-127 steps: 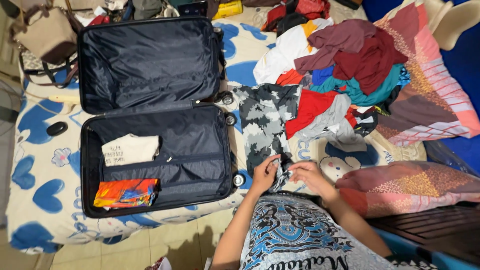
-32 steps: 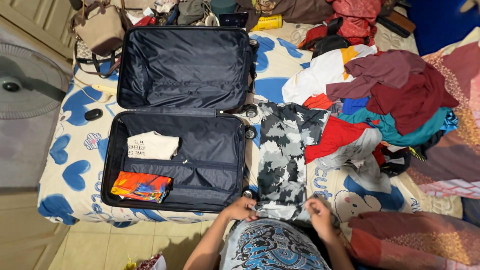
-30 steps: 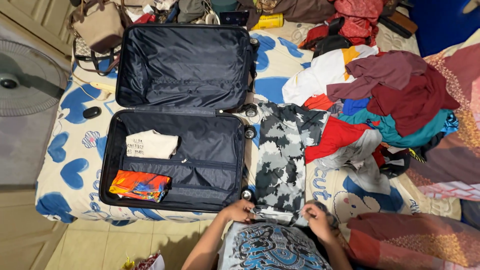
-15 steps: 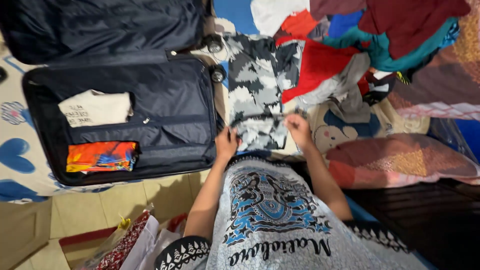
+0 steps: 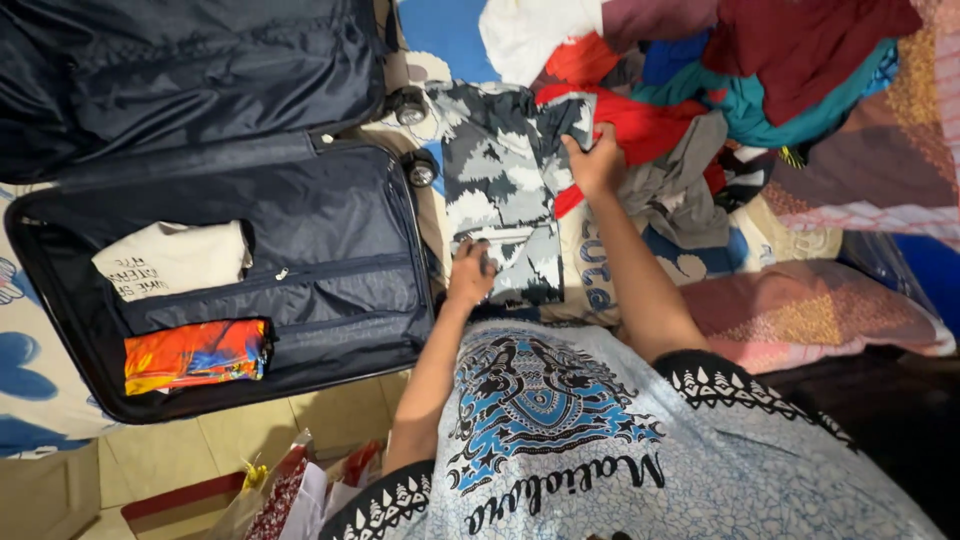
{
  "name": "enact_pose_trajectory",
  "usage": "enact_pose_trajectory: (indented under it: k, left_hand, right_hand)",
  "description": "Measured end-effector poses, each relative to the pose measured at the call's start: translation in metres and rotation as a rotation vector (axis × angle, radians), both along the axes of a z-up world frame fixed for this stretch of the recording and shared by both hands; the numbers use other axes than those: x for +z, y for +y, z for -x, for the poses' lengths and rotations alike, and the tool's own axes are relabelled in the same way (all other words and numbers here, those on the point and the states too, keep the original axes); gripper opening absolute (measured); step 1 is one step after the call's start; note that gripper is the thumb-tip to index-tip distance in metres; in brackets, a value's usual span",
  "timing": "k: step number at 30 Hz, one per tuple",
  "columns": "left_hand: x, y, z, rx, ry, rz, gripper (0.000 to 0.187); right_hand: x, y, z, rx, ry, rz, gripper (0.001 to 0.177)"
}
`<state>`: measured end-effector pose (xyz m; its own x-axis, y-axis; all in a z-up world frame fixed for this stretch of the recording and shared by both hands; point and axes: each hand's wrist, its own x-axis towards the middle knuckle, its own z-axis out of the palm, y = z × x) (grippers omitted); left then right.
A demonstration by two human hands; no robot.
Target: The person folds various items of clothing by hand and organizes them inside an open suitcase on a bed.
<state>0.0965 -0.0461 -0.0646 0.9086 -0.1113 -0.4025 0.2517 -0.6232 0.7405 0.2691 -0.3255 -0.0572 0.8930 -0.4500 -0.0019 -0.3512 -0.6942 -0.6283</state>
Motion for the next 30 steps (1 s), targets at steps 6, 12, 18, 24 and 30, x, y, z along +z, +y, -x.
enact_pose_trajectory:
  k: [6, 12, 18, 24, 30]
  left_hand:
    - [0.016, -0.002, -0.014, -0.006, 0.055, -0.048, 0.045]
    - [0.015, -0.036, -0.085, 0.074, -0.115, 0.08, 0.019]
    - [0.0, -0.105, -0.204, -0.207, -0.372, 0.262, 0.033]
    - [0.045, -0.118, -0.259, -0.262, -0.342, 0.296, 0.055]
    - [0.061, -0.058, -0.186, 0.045, -0.537, 0.297, 0.034]
  right_hand:
    - [-0.025, -0.02, 0.007, 0.003, -0.079, -0.179, 0.027]
    - [0.008, -0.01, 0.036, 0.005, -0.206, -0.462, 0.019]
    - [0.019, 0.003, 0.035, -0.003, -0.135, -0.476, 0.021]
    - [0.026, 0.01, 0.034, 0.053, -0.208, -0.442, 0.02]
    - [0.028, 0.027, 0.018, 0.135, -0.156, -0.389, 0.027]
